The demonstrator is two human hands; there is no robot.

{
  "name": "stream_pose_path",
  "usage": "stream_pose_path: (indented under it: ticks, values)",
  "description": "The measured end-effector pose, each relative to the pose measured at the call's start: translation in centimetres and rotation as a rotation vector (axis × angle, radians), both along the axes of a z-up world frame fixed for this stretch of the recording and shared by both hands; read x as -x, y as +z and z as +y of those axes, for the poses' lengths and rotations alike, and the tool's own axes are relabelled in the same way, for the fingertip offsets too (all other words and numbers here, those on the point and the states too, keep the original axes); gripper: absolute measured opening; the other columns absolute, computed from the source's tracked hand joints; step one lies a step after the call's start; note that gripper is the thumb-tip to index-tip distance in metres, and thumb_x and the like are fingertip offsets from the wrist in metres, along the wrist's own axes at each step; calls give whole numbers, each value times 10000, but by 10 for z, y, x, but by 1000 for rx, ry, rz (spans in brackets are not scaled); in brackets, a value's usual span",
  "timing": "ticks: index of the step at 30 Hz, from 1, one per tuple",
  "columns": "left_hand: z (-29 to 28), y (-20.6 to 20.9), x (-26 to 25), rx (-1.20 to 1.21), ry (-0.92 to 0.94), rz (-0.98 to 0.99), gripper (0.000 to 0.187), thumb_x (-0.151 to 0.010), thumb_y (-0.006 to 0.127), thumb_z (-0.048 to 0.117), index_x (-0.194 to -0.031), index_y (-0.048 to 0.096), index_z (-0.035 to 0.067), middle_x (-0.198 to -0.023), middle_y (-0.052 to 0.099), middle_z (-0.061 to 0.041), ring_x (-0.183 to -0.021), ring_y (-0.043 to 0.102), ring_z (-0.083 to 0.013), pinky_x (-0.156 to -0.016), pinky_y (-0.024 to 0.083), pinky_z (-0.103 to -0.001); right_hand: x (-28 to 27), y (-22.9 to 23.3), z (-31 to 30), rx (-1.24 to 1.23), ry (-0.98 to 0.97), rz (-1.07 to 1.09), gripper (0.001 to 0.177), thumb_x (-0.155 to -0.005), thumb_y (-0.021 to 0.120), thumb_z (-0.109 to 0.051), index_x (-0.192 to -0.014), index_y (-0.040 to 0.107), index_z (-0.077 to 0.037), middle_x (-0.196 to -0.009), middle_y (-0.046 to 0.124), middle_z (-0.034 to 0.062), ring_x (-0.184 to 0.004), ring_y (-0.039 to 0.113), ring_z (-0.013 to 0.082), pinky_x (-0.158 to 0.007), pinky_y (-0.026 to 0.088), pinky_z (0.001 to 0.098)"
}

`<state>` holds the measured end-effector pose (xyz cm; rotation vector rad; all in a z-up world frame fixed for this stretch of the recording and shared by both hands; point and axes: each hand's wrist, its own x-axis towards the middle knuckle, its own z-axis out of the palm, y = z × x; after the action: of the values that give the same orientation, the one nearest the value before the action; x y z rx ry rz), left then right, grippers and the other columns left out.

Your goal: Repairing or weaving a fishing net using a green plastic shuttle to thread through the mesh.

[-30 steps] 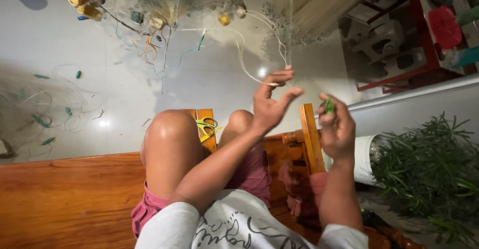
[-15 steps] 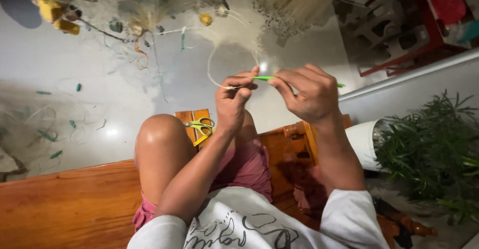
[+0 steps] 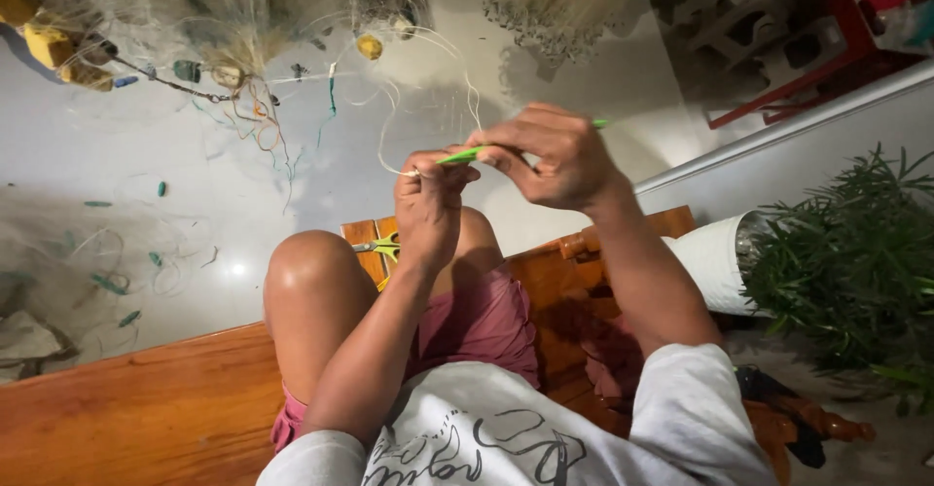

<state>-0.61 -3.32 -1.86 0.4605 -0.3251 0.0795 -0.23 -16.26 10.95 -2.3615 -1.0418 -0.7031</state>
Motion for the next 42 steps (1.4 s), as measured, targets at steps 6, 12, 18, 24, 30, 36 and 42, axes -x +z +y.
stream_pose_path:
  ticks: [6,12,18,24,30,36,42]
  values:
    - [-2,-20,-17,-72,95,24,377,-1051,458,355,-1149,569,8,-987,684,-180,-1003,688,-214,-872,573,-328,-3,-10,32,-161,110,-111,205,-956,705,-157,-1128,752,-56,-968,590,106,-730,634,240,-725,564,377]
    - [17,3,-15,-108,71,58,488,-1040,384,455,-1159,559,16,-1026,731,-182,-1109,695,-264,-838,577,-279,38,-5,26,-410,114,-90,157,-940,694,-135,-1051,725,-28,-1039,530,173,-983,529,328,-918,425,485]
    - [15,-11,-21,-77,98,24,375,-1041,489,340,-1202,521,2,-1042,731,-210,-1145,680,-311,-859,587,-286,64,19,50,-184,-366,337,127,-985,651,-179,-1047,666,-70,-804,663,197,-765,684,430,-606,530,506]
    - [17,-1,-11,-72,65,-11,190,-1048,531,130,-1164,542,-19,-1081,719,-224,-1200,647,-333,-900,561,-325,68,-1,63,-326,43,490,248,-953,576,-23,-1171,693,-40,-838,729,182,-636,692,288,-593,572,375]
    - [17,-5,-10,-60,47,-57,174,-1045,510,49,-1181,549,-53,-1103,700,-253,-1237,612,-379,-927,539,-361,71,-30,63,-391,89,434,339,-984,549,-34,-1314,613,18,-813,709,196,-526,591,212,-500,506,312]
    - [11,-6,-11,-9,41,-94,189,-1034,520,40,-1181,553,-74,-1116,690,-261,-1250,596,-393,-943,536,-347,70,-36,67,-593,43,464,300,-981,560,-43,-1260,640,35,-654,623,67,-509,480,57,-455,431,212]
    - [12,-6,-13,24,26,-92,179,-1047,493,42,-1171,573,-60,-1127,690,-232,-1243,604,-387,-932,534,-331,75,-73,67,-588,54,336,277,-942,624,-66,-1202,694,1,-671,635,104,-430,483,116,-381,398,255]
